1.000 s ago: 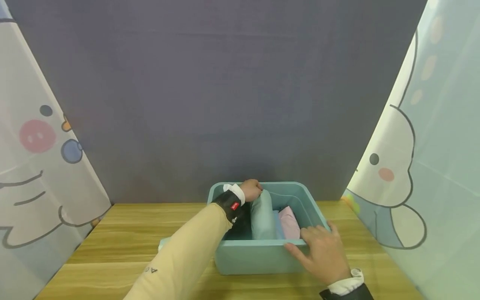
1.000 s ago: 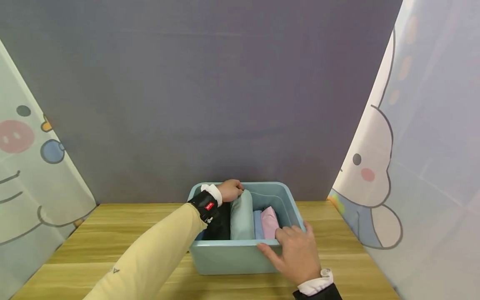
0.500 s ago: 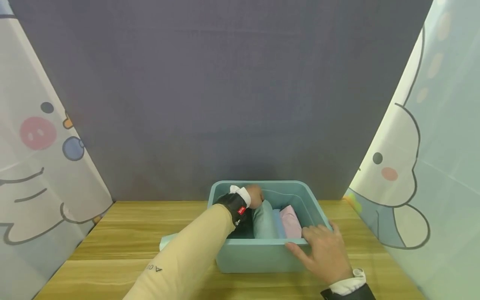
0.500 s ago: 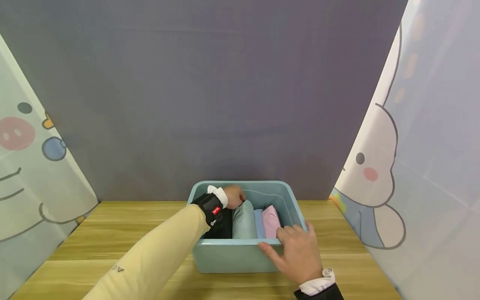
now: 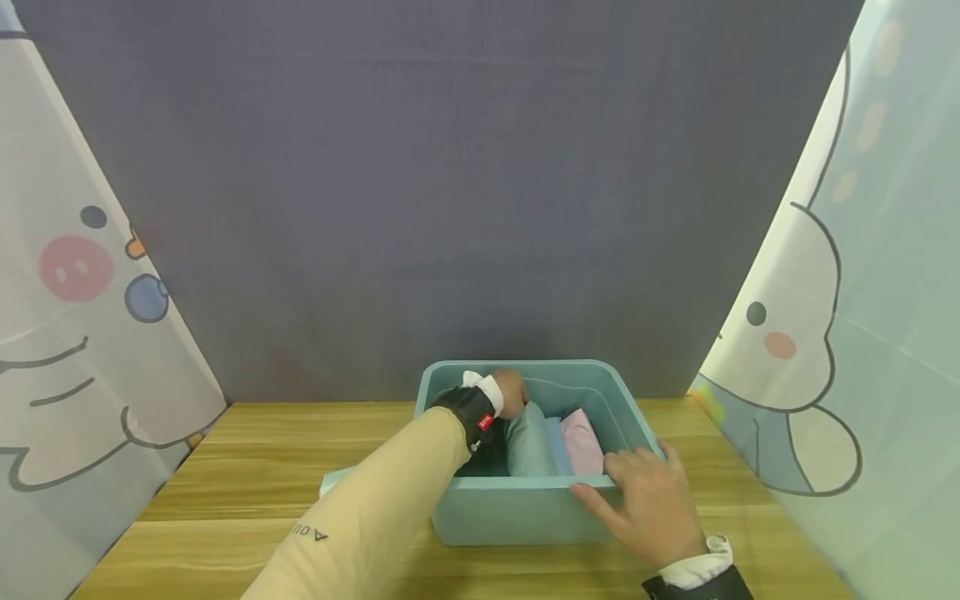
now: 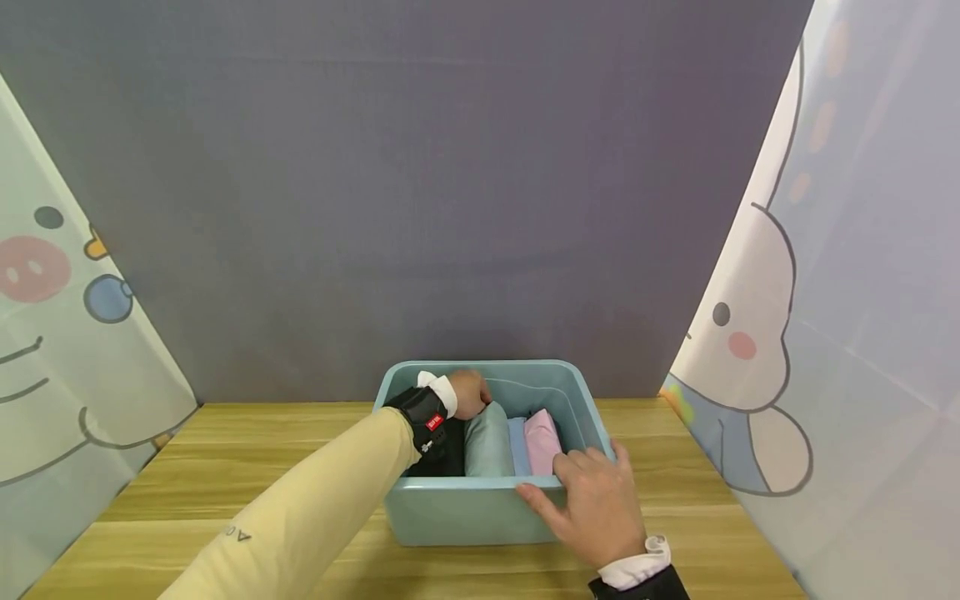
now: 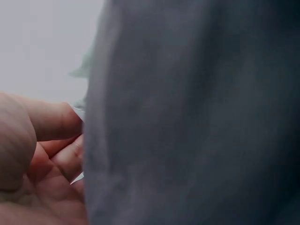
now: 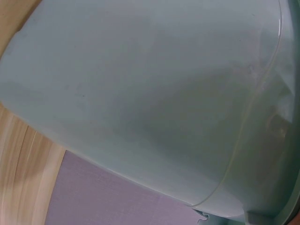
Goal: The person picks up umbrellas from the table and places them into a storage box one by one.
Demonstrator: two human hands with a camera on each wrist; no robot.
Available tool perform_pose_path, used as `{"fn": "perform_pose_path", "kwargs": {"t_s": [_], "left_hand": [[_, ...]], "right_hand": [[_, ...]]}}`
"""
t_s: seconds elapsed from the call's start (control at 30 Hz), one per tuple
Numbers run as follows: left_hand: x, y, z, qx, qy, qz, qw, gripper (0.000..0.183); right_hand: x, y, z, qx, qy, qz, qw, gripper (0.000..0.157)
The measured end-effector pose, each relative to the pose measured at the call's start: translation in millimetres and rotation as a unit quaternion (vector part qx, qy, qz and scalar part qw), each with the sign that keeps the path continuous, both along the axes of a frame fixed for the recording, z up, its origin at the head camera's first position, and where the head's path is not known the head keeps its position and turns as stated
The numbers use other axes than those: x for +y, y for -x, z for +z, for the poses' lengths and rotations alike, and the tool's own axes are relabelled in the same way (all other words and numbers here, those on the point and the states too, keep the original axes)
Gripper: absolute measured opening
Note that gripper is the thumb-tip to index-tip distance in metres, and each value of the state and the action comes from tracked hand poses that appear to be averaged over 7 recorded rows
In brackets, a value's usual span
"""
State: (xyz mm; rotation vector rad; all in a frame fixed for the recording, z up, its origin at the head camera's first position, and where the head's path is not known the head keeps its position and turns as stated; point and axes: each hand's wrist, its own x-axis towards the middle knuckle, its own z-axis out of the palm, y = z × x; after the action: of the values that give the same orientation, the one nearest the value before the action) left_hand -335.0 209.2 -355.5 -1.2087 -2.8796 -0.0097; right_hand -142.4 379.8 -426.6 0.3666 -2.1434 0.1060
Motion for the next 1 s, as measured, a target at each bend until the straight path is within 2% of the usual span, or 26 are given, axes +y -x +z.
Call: {"fn": "perform_pose_path", "kwargs": {"t_s": [0.33, 0.47, 0.5, 0.53, 0.6, 0.7, 0.73, 0.87, 1.0], "left_hand": [[-5.3, -2.7, 0.7, -0.013, 0.013, 0.022, 0.9996, 0.03], [-3.1, 3.1, 1.2, -0.034, 0.034, 0.032, 0.9983, 0.031], [-4.1, 12.8, -4.3, -0.039, 0.029, 0.018, 0.9987, 0.031], [-5.4, 13.2, -2.6, -0.048, 0.033, 0.016, 0.9982, 0.032], [-9.1, 9.7, 4.1, -0.069, 0.028, 0.012, 0.9972, 0.033], [-17.8, -0.9, 19.0, -0.09, -0.01, 0.014, 0.9958, 0.036], [-20.5, -14.3, 31.3, -0.096, -0.018, 0.03, 0.9948, 0.037], [-33.6, -28.7, 50.5, -0.087, -0.077, 0.029, 0.9928, 0.036], [-50.5, -43.7, 61.7, -0.069, -0.108, 0.008, 0.9917, 0.029]], "right_hand": [[-4.9, 1.7, 0.1, 0.006, 0.001, 0.008, 1.0, 0.051], [-5.1, 4.3, -0.6, 0.011, 0.003, 0.014, 1.0, 0.052], [-5.4, 5.5, -1.1, 0.012, 0.003, 0.016, 1.0, 0.052], [-5.6, 6.7, -1.8, 0.013, 0.003, 0.019, 1.0, 0.052], [-5.9, 9.4, -3.4, 0.015, 0.003, 0.023, 1.0, 0.052], [-5.3, 13.9, -6.1, 0.018, 0.004, 0.029, 0.999, 0.052], [-4.8, 15.6, -6.8, 0.018, 0.005, 0.031, 0.999, 0.052], [-0.7, 22.3, -8.6, 0.015, 0.009, 0.028, 0.999, 0.051], [5.7, 27.0, -11.6, 0.001, 0.005, 0.023, 1.0, 0.049]]}}
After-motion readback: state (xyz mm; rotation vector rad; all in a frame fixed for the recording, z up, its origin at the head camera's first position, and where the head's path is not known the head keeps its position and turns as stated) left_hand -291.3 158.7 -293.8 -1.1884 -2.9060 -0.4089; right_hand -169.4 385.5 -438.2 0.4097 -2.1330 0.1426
